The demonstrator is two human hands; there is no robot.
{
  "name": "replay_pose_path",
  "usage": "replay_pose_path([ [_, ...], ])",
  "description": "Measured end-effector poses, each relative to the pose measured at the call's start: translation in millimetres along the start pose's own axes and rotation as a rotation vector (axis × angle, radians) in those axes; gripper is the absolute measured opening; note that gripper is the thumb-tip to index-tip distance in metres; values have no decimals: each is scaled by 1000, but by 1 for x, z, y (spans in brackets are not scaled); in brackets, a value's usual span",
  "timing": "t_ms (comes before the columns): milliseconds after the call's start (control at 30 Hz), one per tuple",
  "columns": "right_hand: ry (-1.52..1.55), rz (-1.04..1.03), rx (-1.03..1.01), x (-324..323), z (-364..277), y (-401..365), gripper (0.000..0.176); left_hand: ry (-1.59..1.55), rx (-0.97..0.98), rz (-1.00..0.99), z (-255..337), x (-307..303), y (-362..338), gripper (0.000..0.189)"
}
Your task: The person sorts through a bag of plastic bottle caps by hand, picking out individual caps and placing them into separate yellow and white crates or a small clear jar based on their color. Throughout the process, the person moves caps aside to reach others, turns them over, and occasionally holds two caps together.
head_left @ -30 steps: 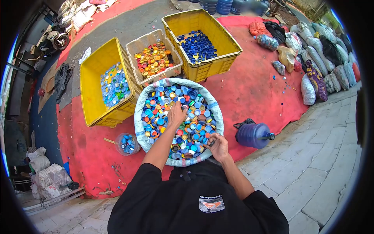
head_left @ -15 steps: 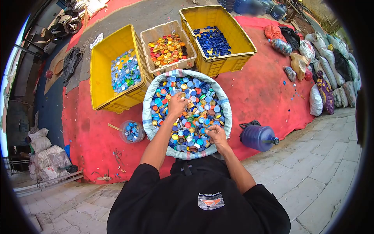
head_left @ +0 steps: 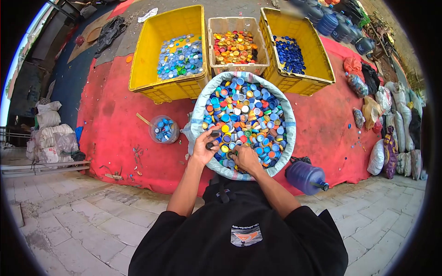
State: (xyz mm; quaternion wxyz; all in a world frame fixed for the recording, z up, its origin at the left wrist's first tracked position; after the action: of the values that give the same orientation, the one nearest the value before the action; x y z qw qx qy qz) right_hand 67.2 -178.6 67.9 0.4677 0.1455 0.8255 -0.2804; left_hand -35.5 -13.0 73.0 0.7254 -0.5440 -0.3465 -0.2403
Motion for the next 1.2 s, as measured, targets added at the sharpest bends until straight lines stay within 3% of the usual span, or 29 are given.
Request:
replay_pose_path([
  [267,-62,139,-46,8,-11,-2,20,-109,19,16,-15,-27,-23,45],
  [867,-56,122,-30,25,1,1,16,-127,14,63,-28,-26,-26,42],
  [967,78,242,-61,29,8,1,15,-86,8,104,-32,-27,-25,42],
  [1067,266,487,-170,29,17,12,13,-7,-22,110,-36,-29,-25,45],
  [1100,407,328,-47,14,11,8,13,28,-40,94,-37,-29,-25,46],
  [1200,1079,22,66,10,15,11,15,65,-122,7,-39,-20,-26,47],
])
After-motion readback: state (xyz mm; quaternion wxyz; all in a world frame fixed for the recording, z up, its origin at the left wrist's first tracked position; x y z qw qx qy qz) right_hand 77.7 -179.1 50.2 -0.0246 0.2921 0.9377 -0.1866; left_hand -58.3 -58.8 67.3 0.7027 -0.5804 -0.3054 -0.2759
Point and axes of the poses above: each hand's wrist, its own y-axis towards the middle knuckle, its own x-axis out of the palm, z = x × y, the point moved 1 cm from there along y, towards the middle knuckle, and after that the axes turned 15 degrees about -y, right-handed, at the moved point
